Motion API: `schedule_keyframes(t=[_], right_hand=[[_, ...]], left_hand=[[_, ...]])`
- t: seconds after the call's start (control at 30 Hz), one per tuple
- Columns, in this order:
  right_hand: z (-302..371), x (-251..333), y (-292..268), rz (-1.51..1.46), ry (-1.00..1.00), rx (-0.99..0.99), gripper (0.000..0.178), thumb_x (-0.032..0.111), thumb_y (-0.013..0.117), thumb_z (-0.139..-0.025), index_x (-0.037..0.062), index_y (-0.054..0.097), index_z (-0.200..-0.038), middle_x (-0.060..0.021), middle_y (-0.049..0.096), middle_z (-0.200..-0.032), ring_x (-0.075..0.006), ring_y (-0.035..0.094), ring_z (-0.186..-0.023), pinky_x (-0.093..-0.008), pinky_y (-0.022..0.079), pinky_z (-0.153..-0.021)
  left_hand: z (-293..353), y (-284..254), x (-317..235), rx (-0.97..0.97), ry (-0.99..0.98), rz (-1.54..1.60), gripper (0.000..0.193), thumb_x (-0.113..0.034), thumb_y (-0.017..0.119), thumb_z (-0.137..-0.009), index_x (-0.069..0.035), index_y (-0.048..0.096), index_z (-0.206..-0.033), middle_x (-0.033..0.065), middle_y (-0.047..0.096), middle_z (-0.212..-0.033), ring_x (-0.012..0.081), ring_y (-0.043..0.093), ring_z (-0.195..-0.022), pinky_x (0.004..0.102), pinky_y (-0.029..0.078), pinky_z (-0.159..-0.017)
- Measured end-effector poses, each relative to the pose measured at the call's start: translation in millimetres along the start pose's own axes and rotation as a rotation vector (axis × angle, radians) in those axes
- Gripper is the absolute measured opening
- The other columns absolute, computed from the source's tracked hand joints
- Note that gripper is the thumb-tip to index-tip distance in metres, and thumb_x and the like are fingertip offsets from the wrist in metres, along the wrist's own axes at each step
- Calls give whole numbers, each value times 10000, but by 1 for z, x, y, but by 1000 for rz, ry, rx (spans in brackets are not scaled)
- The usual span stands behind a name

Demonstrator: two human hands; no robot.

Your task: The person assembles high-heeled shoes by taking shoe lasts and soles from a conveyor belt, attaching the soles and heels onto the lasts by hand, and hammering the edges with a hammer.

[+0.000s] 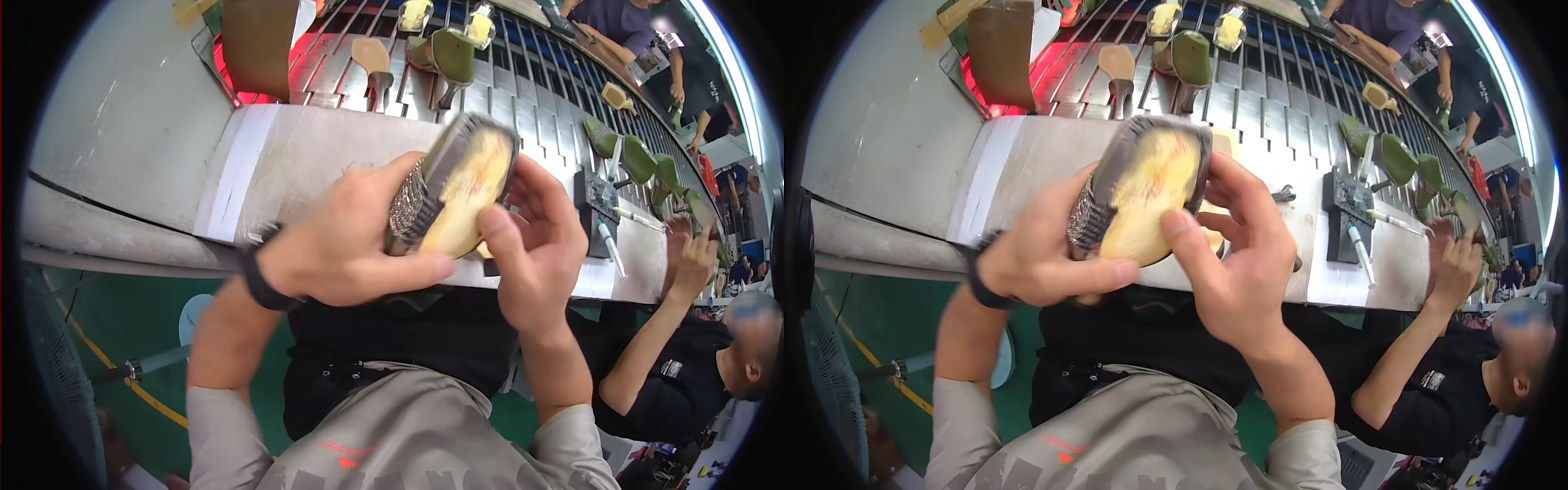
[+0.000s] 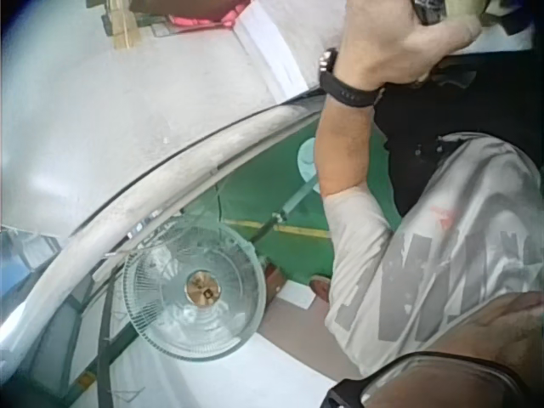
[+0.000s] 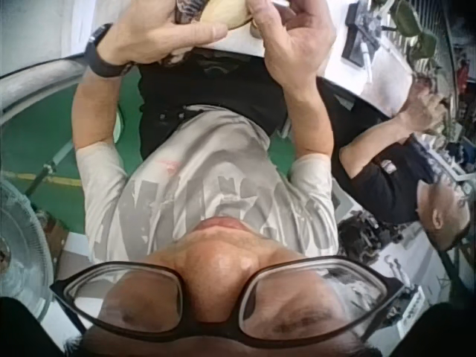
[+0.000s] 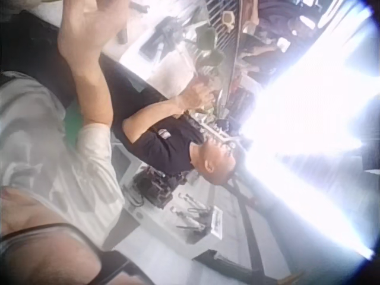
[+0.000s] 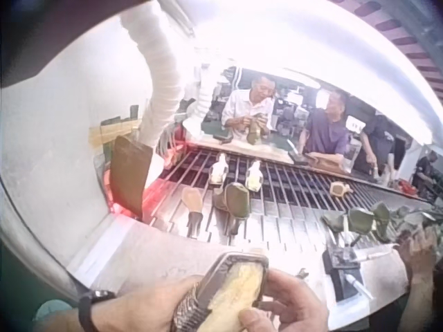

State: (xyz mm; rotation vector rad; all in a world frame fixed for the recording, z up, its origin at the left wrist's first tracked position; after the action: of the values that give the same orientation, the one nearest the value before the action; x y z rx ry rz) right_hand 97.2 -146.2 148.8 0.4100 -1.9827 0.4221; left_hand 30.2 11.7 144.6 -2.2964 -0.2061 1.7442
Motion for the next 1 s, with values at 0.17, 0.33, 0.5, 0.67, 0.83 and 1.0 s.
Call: schedule_keyframes(t=[0.17, 0.33, 0.5, 0.67, 0.83, 1.0], right_hand=[[55, -11, 19, 340, -287, 91, 454, -21, 819, -789, -38, 673, -1218, -202, 676, -1260, -317, 675, -1074, -373, 553, -888], [34, -25, 54, 528, -426, 230, 430, -17, 836, -745, 17, 742, -1164, -160, 711, -1258, -372, 658, -1117, -442, 520, -988], [10, -40, 79, 446, -547, 341, 458, 3, 834, -702, 47, 744, -1148, -116, 727, -1166, -320, 672, -1057, -440, 526, -922], [13, -45, 83, 420, -673, 322, 396, 16, 835, -702, 50, 767, -1090, -74, 761, -1059, -265, 706, -933, -399, 553, -820], [7, -36, 83, 379, -769, 336, 266, 31, 828, -715, 63, 752, -968, -46, 728, -956, -256, 695, -838, -364, 553, -663], [-15, -24, 101, 456, -576, 623, 217, -33, 819, -735, 31, 679, -888, -80, 692, -913, -299, 688, -825, -389, 546, -690]], left_hand=[[21, -9, 52, 386, -72, -772, 646, -207, 851, -732, -6, 624, -1301, 205, 694, -1031, 420, 643, -938, 468, 528, -831], [32, -17, 69, 180, -73, -781, 632, -247, 920, -690, -40, 667, -1231, 178, 699, -967, 412, 657, -917, 477, 519, -798], [34, -19, 68, 142, -27, -850, 584, -196, 906, -683, -40, 678, -1198, 155, 674, -890, 395, 637, -840, 473, 507, -740], [36, -19, 67, 117, 11, -832, 562, -204, 893, -682, -29, 691, -1177, 153, 660, -862, 385, 632, -827, 469, 505, -733], [36, -18, 67, 127, 0, -804, 552, -196, 888, -677, -17, 689, -1159, 159, 661, -861, 391, 641, -846, 473, 512, -747], [35, -20, 71, 156, -62, -836, 480, -175, 877, -682, -33, 691, -1101, 149, 695, -924, 393, 663, -898, 469, 529, -783]])
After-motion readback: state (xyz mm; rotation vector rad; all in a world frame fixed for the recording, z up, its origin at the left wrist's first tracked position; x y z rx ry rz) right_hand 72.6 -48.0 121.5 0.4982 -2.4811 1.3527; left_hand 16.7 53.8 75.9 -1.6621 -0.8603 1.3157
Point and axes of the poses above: each hand's wrist, its own z-axis away from the middle knuckle, its own y-axis out of the palm, x = y × z, the point moved 9 cm from there along -z, towards the middle knuckle
